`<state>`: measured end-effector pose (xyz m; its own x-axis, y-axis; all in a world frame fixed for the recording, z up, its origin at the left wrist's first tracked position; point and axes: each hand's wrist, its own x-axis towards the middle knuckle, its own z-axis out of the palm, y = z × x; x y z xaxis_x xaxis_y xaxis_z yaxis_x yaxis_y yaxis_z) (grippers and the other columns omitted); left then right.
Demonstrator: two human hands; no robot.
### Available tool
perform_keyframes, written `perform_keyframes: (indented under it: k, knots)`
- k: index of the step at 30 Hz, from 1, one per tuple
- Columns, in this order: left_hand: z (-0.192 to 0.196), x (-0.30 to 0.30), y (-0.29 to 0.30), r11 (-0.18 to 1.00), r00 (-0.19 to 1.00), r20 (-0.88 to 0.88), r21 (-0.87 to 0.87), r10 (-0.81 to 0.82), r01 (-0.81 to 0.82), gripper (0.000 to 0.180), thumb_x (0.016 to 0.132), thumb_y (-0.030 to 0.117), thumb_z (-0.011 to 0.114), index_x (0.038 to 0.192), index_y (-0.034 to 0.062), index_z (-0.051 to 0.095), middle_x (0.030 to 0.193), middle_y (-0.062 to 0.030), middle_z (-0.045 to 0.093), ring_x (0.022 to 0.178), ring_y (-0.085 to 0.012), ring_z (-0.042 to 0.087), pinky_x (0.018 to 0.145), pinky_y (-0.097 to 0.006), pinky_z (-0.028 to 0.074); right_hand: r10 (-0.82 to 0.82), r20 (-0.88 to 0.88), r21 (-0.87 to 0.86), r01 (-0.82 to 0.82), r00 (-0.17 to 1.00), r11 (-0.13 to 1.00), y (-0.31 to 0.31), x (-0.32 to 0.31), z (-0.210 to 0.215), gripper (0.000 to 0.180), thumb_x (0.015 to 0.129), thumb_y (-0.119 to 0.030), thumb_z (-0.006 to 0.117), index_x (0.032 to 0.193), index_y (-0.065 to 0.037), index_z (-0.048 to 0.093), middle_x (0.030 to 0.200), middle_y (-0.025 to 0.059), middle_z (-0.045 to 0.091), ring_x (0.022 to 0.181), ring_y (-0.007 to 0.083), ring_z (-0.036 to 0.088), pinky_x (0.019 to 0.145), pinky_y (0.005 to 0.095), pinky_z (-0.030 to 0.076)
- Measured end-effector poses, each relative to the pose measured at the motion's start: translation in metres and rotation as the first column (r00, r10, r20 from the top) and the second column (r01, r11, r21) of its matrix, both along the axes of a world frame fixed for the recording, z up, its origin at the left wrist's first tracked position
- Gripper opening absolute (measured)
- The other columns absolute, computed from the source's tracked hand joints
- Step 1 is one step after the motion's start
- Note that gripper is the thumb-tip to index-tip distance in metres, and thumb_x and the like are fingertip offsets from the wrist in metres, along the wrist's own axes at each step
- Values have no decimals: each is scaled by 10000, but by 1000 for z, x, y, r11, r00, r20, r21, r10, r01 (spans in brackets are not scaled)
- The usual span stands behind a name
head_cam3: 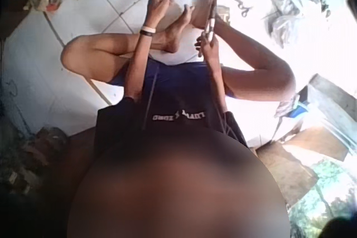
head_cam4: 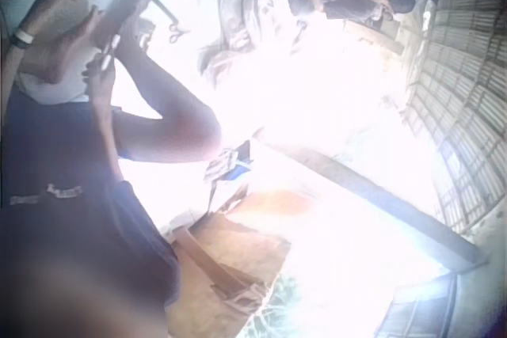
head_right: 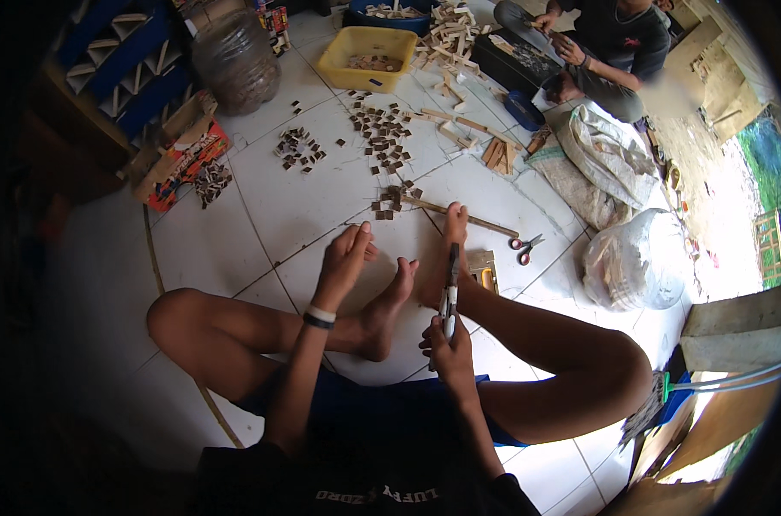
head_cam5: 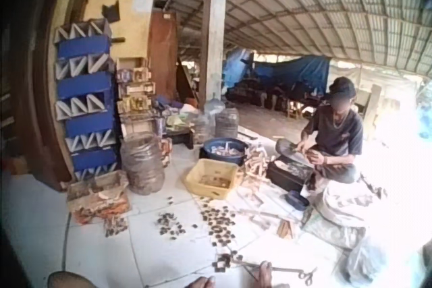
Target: The person sits on the floor and uses a knife to shape small wooden blocks. They pick up each block, shave its edges, and place it back on the floor. Another person works nearby with similar materials.
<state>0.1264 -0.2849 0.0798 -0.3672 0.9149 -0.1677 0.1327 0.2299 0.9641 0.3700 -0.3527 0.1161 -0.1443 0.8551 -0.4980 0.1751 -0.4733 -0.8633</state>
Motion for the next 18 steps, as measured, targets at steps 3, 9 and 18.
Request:
perform_keyframes:
  k: [3, 9, 18]
  knots:
    - [-51, -35, 23, 999, 930, -366, -9, 42, -49, 355, 980, 387, 677, 1024, 35, 692, 896, -170, 747, 852, -339, 728, 792, -455, 561, -26, -16, 27, 26, 1000, 999, -8, 4, -22, 504, 1080, -274, 588, 1494, -36, 425, 1002, 87, 646, 883, 153, 662, 749, 289, 546]
    - [-136, -38, 100, 999, 814, -580, 31, 26, -10, 499, 884, 235, 776, 1317, 57, 603, 1158, -214, 636, 1071, -412, 643, 912, -507, 534, 160, -6, 17, -160, 987, 987, 2, 4, -37, 527, 1073, -246, 607, 1510, -23, 414, 1160, 103, 651, 1012, 136, 599, 902, 286, 500]
    - [-172, -37, 122, 977, 873, -487, 199, 36, 70, 251, 806, 30, 788, 979, 40, 606, 936, -141, 597, 906, -356, 617, 825, -457, 506, 166, 96, 155, -179, 981, 971, 10, -5, -29, 492, 1067, -214, 596, 1499, -22, 461, 1201, 78, 652, 1056, 118, 569, 926, 280, 472]
